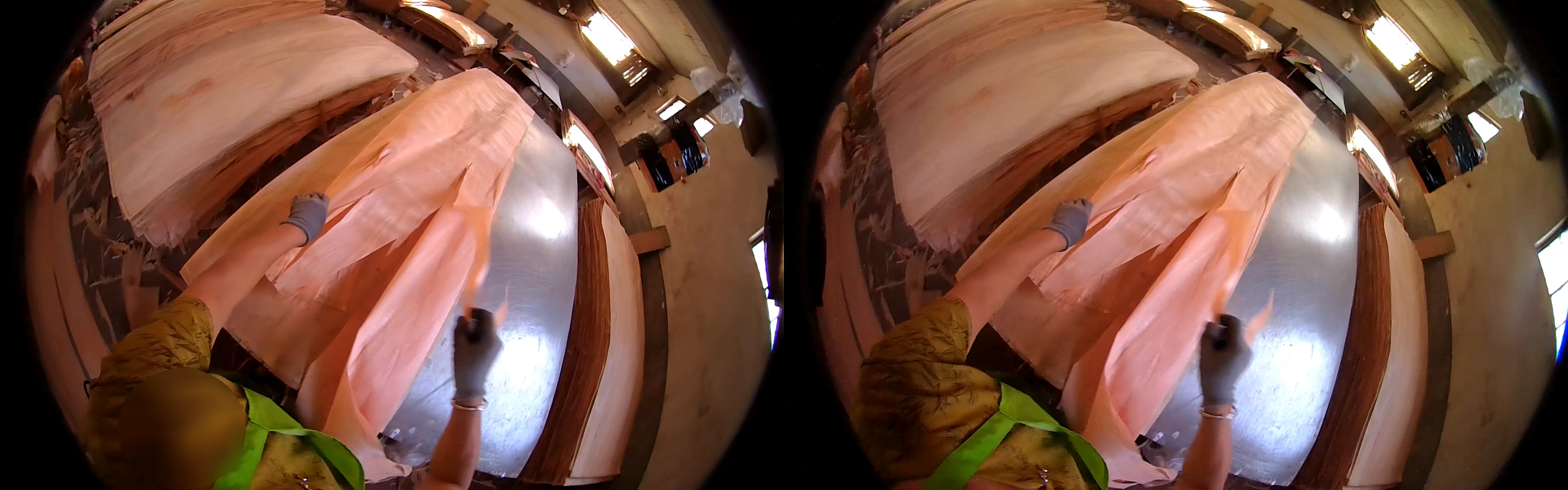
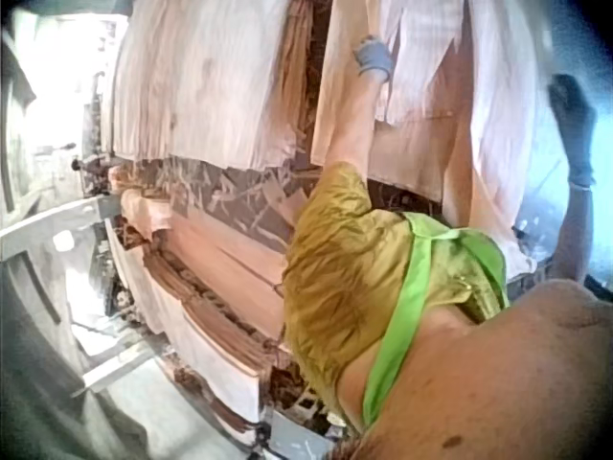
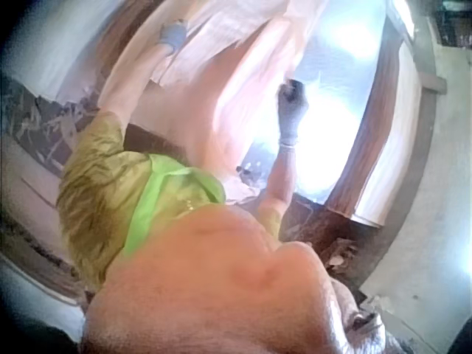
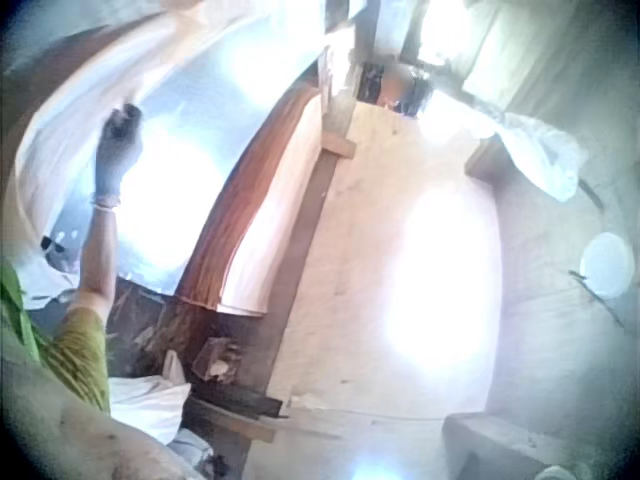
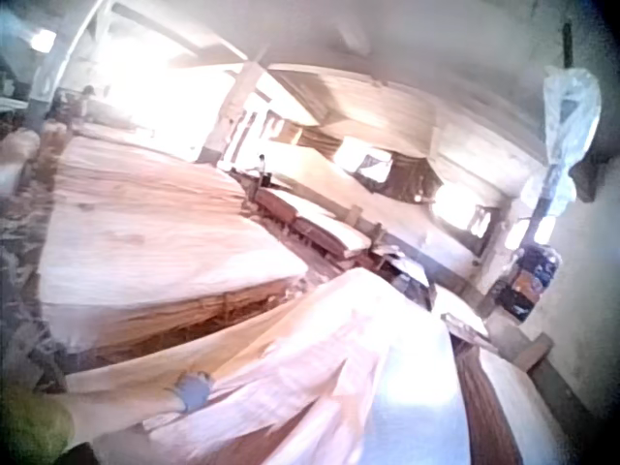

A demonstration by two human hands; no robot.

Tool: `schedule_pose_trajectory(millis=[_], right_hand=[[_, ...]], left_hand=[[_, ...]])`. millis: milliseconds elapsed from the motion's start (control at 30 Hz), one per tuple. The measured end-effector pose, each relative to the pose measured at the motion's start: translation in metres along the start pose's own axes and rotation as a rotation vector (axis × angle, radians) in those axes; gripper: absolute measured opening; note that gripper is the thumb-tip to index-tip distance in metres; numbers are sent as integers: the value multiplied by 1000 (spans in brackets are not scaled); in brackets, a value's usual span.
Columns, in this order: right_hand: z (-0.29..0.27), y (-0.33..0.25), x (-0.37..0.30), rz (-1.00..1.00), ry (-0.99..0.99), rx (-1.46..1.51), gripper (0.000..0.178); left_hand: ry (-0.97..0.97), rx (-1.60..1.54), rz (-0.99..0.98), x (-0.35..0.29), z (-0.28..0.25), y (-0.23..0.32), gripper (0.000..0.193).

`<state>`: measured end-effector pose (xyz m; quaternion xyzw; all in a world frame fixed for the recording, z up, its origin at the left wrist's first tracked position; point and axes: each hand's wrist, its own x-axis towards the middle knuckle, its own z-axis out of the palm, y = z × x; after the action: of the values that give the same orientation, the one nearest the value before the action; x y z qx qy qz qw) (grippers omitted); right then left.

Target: The person tapes together cracks in wood veneer sheets and uses a thin wooden pole to move and align the sheets on a stack.

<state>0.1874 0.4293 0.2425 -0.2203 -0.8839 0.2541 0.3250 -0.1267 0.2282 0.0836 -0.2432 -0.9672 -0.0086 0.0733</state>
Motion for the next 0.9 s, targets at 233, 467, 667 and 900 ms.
schedule_pose_trajectory(millis=[233,467,667,900], right_hand=[[109,-95,-67,17,-560,345,31],[79,8,-191,556,-35,15,47],[62,56,-261,840,-107,105,45],[59,65,-246,848,16,356,23]], left_hand=[[141,-124,78,-7,11,-46,46],[8,-1306,210,-105,-17,-47,29],[-784,-1147,187,-177,6,56,76],[-580,-1132,-51,-153,27,154,85]])
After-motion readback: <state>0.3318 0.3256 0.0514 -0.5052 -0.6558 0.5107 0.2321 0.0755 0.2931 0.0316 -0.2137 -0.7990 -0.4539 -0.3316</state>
